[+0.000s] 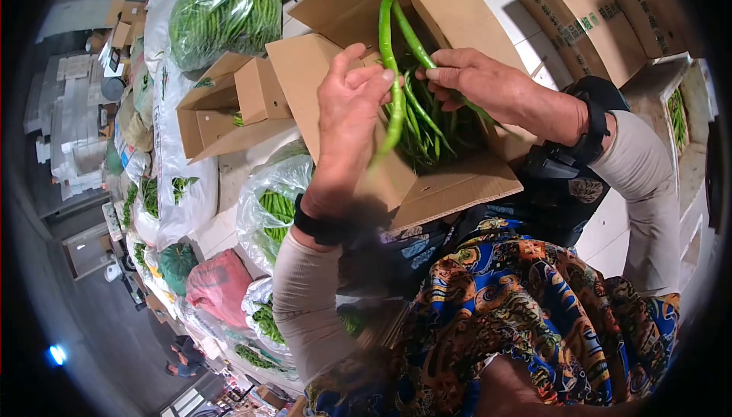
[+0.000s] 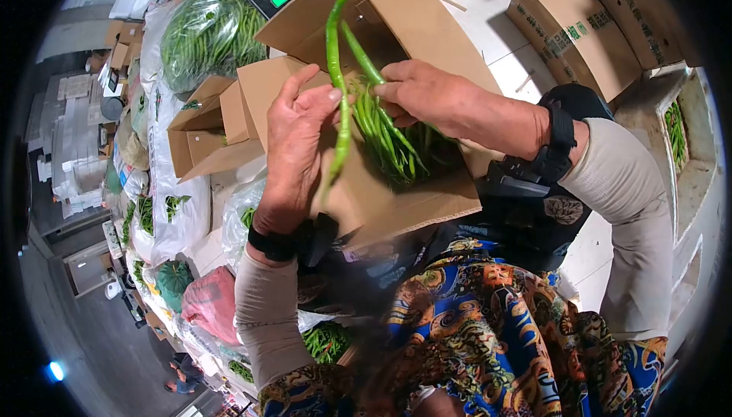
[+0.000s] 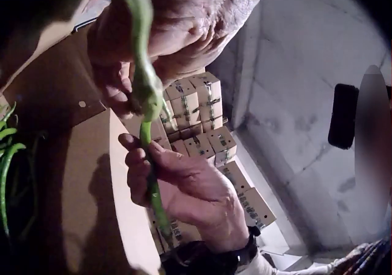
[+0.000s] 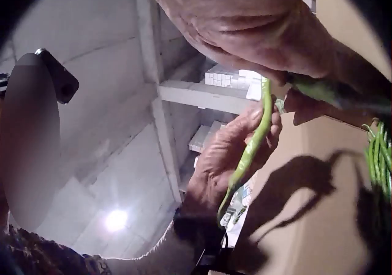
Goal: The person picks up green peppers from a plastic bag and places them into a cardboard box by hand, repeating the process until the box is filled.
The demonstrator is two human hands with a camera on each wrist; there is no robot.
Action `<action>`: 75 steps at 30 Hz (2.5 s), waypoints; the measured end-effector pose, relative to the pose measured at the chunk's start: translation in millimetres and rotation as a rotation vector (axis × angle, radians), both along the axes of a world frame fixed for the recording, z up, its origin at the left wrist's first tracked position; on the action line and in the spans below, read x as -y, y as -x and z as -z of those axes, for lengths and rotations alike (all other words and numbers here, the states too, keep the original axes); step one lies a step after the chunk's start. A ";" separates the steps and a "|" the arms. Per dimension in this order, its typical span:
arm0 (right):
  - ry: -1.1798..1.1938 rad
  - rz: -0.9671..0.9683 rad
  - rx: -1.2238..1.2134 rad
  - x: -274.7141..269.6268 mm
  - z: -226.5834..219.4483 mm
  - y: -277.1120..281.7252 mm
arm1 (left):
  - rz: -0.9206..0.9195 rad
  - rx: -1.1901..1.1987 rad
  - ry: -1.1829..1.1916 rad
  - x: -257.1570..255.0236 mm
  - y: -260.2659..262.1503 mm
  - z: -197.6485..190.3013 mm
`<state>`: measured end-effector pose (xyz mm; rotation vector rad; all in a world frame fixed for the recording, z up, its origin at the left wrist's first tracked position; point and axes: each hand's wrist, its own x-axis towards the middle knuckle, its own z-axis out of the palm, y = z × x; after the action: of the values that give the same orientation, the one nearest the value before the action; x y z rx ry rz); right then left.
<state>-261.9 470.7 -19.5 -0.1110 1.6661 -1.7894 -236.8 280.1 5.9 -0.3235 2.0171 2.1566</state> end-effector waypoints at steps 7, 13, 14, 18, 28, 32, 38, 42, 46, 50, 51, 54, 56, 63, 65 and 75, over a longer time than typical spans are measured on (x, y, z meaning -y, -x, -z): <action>0.115 0.049 0.217 -4.6 -2.9 11.1 | 0.108 0.138 -0.283 11.1 2.0 0.3; 0.000 -0.029 0.148 -4.2 -2.5 14.5 | 0.159 0.227 0.023 7.6 -3.6 9.8; -0.046 -0.057 0.109 -4.2 2.8 17.2 | 0.157 0.230 0.021 6.7 -5.9 12.9; -0.195 -0.141 0.084 2.6 15.3 23.8 | 0.160 0.270 0.024 3.2 -11.6 38.8; -0.319 -0.143 -0.001 -3.9 21.6 13.4 | 0.187 0.096 0.147 49.2 -5.5 -40.8; -0.243 -0.170 -0.013 -8.2 7.3 9.7 | 0.114 -0.060 0.275 116.6 -28.5 -117.7; -0.240 -0.435 -0.007 -7.0 -18.1 5.1 | -0.274 0.221 0.334 229.3 -136.2 -87.8; -0.261 -0.434 0.021 -0.7 -16.6 1.9 | -0.426 0.292 0.202 285.4 -237.9 -12.4; -0.309 -0.455 0.029 2.4 -18.8 3.6 | -0.388 0.357 0.163 280.1 -309.5 52.0; -0.324 -0.439 0.047 6.7 -21.8 2.0 | -0.146 0.484 0.443 234.5 -327.7 85.3; -0.319 -0.445 0.049 5.0 -17.5 3.5 | -0.158 0.485 0.438 234.6 -334.9 87.3; -0.334 -0.415 0.049 3.6 -16.8 2.0 | 0.121 0.729 0.940 240.4 -366.9 91.2; -0.331 -0.415 0.052 2.4 -14.2 3.9 | 0.420 1.009 1.268 260.9 -409.4 110.1; -0.324 -0.449 0.059 1.3 -8.3 7.2 | 0.158 1.071 1.281 245.1 -435.1 108.6; -0.309 -0.458 0.059 1.5 -6.8 8.6 | 0.139 1.048 1.312 237.0 -419.7 105.0; -0.318 -0.444 0.056 -0.2 -6.9 8.1 | -0.235 0.561 1.236 236.1 -368.5 120.7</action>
<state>-270.0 470.9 -12.6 -0.2628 1.7037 -1.1794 131.7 44.0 -114.8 -1.1616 2.6622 0.4545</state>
